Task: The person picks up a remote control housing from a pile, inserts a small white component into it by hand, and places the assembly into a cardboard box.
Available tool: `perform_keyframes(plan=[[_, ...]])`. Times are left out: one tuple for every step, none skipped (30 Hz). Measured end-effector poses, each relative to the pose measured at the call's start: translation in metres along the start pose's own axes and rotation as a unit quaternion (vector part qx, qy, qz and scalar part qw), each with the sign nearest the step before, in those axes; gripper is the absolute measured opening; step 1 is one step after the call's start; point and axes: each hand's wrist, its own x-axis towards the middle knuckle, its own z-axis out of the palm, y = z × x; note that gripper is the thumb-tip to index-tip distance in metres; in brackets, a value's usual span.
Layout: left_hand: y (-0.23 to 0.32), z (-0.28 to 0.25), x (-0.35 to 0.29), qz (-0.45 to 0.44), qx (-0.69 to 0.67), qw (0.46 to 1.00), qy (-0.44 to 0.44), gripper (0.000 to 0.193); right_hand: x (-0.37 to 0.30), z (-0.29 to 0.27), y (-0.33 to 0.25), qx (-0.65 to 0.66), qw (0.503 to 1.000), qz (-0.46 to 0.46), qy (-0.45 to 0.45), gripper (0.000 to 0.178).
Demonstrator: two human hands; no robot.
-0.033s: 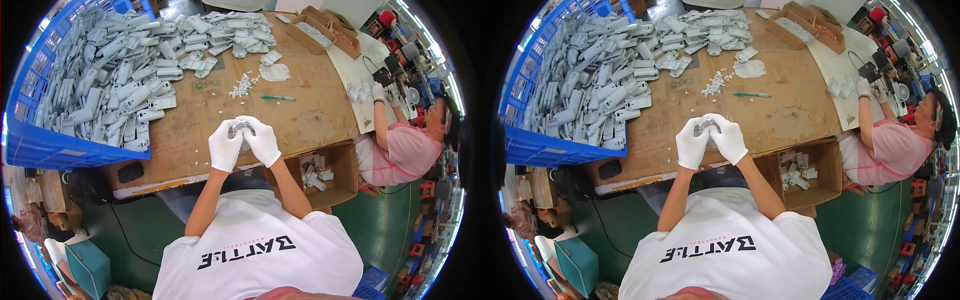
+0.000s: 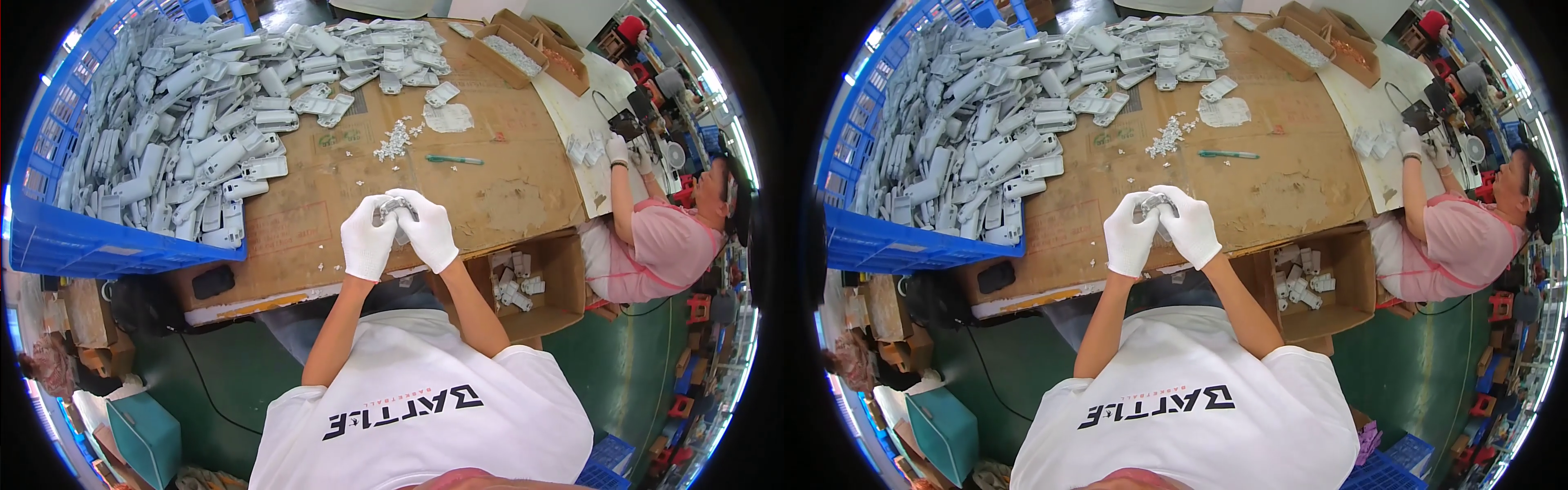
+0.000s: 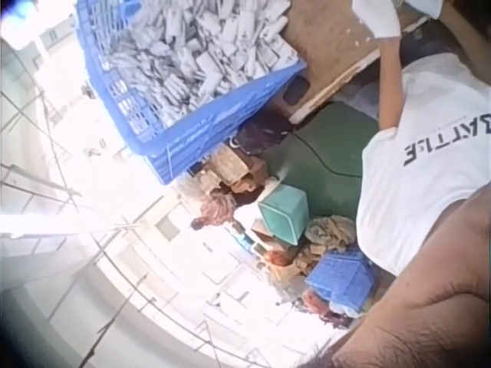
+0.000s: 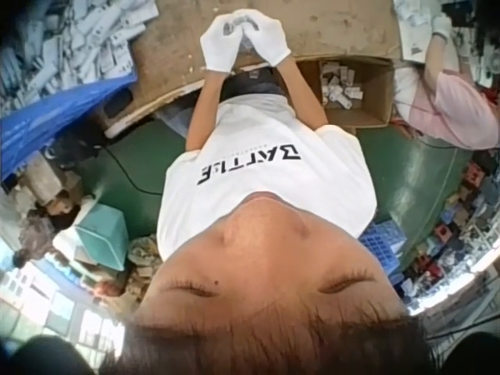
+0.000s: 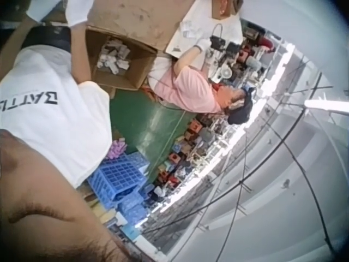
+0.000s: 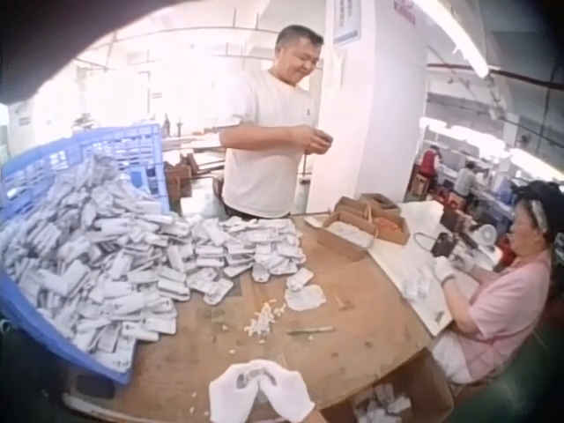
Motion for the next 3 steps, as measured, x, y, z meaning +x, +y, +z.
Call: perform_keyframes(plan=[[0.0003, -0.0002, 0.0002, 0.005, -0.005, 1.000, -0.004, 0.022, -0.0005, 0.0000, -0.0005, 0.013, 1.000, -0.002, 0.010, 0.032], [0.0006, 0.0002, 0.0005, 0.015, -0.003, 1.000, -0.004, 0.022, -0.0007, -0.0008, -0.0004, 0.015, 1.000, 0.008, 0.006, 0.032], [0.0011, 0.0015, 0.0008, 0.025, 0.000, 1.000, -0.004, 0.021, -0.0008, -0.0031, 0.0002, 0.018, 1.000, 0.017, 0.001, 0.033]])
